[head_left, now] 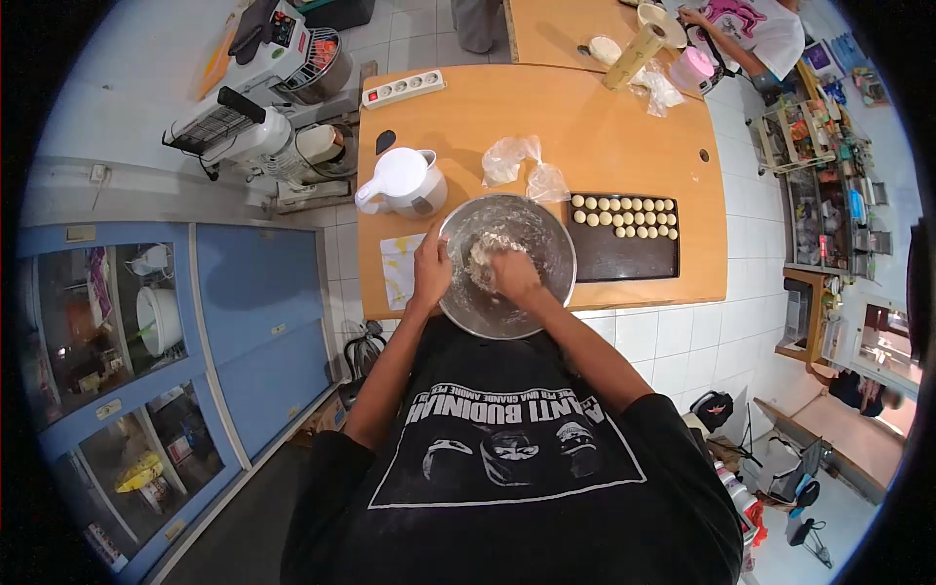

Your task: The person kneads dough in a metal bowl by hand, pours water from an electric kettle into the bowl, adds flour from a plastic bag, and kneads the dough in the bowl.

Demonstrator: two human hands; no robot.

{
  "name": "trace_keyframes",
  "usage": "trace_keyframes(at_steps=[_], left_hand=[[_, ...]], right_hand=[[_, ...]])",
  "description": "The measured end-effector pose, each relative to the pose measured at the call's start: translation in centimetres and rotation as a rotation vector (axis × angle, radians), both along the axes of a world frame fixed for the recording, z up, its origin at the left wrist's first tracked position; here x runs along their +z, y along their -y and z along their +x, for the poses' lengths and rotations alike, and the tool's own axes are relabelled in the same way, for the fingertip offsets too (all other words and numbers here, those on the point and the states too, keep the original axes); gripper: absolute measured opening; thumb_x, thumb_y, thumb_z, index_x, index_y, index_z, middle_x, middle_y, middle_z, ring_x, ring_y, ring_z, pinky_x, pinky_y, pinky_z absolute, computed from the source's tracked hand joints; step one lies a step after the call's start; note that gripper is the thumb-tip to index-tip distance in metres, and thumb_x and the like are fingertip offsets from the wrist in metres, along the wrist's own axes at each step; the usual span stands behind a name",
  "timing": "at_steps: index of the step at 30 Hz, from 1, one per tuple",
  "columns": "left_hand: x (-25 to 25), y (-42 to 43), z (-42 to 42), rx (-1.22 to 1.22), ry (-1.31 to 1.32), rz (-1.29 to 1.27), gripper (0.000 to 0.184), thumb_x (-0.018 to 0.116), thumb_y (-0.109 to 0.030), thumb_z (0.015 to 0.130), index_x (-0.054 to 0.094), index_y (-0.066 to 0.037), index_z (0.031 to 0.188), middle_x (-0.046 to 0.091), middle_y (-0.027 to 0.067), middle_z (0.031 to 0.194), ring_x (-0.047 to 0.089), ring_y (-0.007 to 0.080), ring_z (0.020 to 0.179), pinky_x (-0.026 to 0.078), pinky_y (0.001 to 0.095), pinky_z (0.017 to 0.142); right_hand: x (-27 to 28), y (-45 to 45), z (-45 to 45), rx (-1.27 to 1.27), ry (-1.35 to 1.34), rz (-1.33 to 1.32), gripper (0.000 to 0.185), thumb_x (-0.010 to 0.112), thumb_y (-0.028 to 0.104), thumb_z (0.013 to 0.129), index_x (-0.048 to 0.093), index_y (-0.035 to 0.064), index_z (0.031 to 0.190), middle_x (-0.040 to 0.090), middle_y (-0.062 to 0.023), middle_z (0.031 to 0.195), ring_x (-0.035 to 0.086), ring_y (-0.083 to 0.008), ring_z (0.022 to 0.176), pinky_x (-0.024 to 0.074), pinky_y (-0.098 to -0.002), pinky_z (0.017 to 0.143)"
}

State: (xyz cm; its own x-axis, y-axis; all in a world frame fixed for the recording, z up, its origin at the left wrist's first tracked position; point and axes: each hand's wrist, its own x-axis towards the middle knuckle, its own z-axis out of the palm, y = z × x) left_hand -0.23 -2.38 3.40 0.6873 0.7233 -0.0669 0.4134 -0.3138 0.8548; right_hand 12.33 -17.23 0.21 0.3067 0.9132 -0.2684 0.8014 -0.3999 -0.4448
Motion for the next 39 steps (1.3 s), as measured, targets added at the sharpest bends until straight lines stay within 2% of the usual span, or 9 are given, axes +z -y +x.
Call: trace_keyframes(at_steps=[5,10,15,18,24,26,30,34,39], left_hand=[[-0.7,-0.7,0.3,-0.042,0.076,0.029,0.035,0.049,-0.002,0.101,0.054,-0.001,0.136,0.065,0.0292,0.121,0.061,0.0470,0.116,0.050,0.0463,0.092],[-1.0,-0.8,0.5,-0.057,0.026,0.005,0.036,0.051,0.000,0.100,0.055,-0.001,0.135,0.063,0.0271,0.126,0.062,0.0452,0.116,0.050,0.0446,0.094],[-1.3,-0.6,0.5,-0.045,0.012,0.015,0.038,0.047,-0.022,0.107,0.054,-0.002,0.138,0.065,0.0280,0.124,0.062,0.0439,0.119,0.048,0.0441,0.097],[-1.2,-0.4,0.7,-0.011,-0.019,0.036,0.039,0.050,0.002,0.098,0.058,-0.003,0.135,0.066,0.0289,0.119,0.065,0.0430,0.112,0.051,0.0442,0.090],[-0.9,-0.1,0.6,0.024,0.038,0.070,0.038,0.052,-0.001,0.099,0.059,-0.005,0.136,0.069,0.0289,0.108,0.069,0.0427,0.103,0.052,0.0427,0.085],[-0.7,-0.1,0.2,0.013,0.019,0.050,0.039,0.052,-0.003,0.100,0.056,-0.006,0.139,0.069,0.0297,0.107,0.069,0.0425,0.099,0.052,0.0408,0.083],[-1.2,0.2,-0.5,0.041,-0.010,0.099,0.039,0.052,-0.005,0.101,0.054,-0.007,0.141,0.068,0.0296,0.106,0.069,0.0428,0.097,0.052,0.0397,0.081],[-0.5,0.3,-0.2,0.041,0.004,0.031,0.040,0.052,-0.006,0.102,0.053,-0.007,0.142,0.067,0.0297,0.112,0.068,0.0439,0.103,0.052,0.0401,0.084],[-0.1,0.4,-0.2,0.044,-0.032,-0.040,0.040,0.052,-0.006,0.102,0.052,-0.007,0.143,0.065,0.0302,0.119,0.066,0.0441,0.109,0.051,0.0404,0.088]], right_hand=[[1.6,0.5,1.8,-0.162,-0.138,0.033,0.035,0.068,0.011,0.074,0.070,0.0012,0.108,0.072,-0.0222,0.100,0.071,-0.0395,0.094,0.0576,-0.0463,0.084],[-0.1,2.1,-2.2,0.207,0.057,0.249,0.047,0.058,0.008,0.085,0.060,0.0031,0.132,0.060,-0.0203,0.134,0.063,-0.0386,0.119,0.0573,-0.0440,0.092],[-1.3,1.2,-3.4,0.219,0.160,0.097,0.040,0.054,0.010,0.089,0.063,0.0000,0.127,0.062,-0.0226,0.130,0.060,-0.0374,0.123,0.0579,-0.0444,0.090],[-2.4,0.8,-3.7,0.186,0.197,0.151,0.037,0.057,0.011,0.087,0.067,-0.0002,0.121,0.062,-0.0248,0.130,0.060,-0.0362,0.125,0.0582,-0.0445,0.089],[-2.5,-0.7,-1.7,-0.127,-0.082,0.111,0.021,0.067,0.016,0.079,0.078,0.0038,0.093,0.071,-0.0226,0.080,0.073,-0.0376,0.078,0.0591,-0.0456,0.073],[-4.1,-0.4,-0.1,-0.375,-0.641,0.393,0.021,0.069,0.014,0.077,0.078,0.0053,0.093,0.070,-0.0267,0.079,0.072,-0.0399,0.082,0.0583,-0.0467,0.077],[1.4,1.8,1.8,-0.319,-0.262,0.318,0.034,0.072,0.009,0.075,0.074,0.0028,0.108,0.070,-0.0266,0.082,0.072,-0.0423,0.085,0.0570,-0.0501,0.081],[4.5,1.7,2.1,-0.231,-0.065,0.071,0.056,0.071,0.007,0.076,0.061,0.0023,0.131,0.063,-0.0297,0.123,0.069,-0.0436,0.099,0.0567,-0.0467,0.090],[-0.4,2.1,1.2,0.050,-0.023,0.203,0.073,0.069,0.005,0.078,0.043,0.0009,0.146,0.049,-0.0276,0.145,0.061,-0.0421,0.120,0.0553,-0.0463,0.097]])
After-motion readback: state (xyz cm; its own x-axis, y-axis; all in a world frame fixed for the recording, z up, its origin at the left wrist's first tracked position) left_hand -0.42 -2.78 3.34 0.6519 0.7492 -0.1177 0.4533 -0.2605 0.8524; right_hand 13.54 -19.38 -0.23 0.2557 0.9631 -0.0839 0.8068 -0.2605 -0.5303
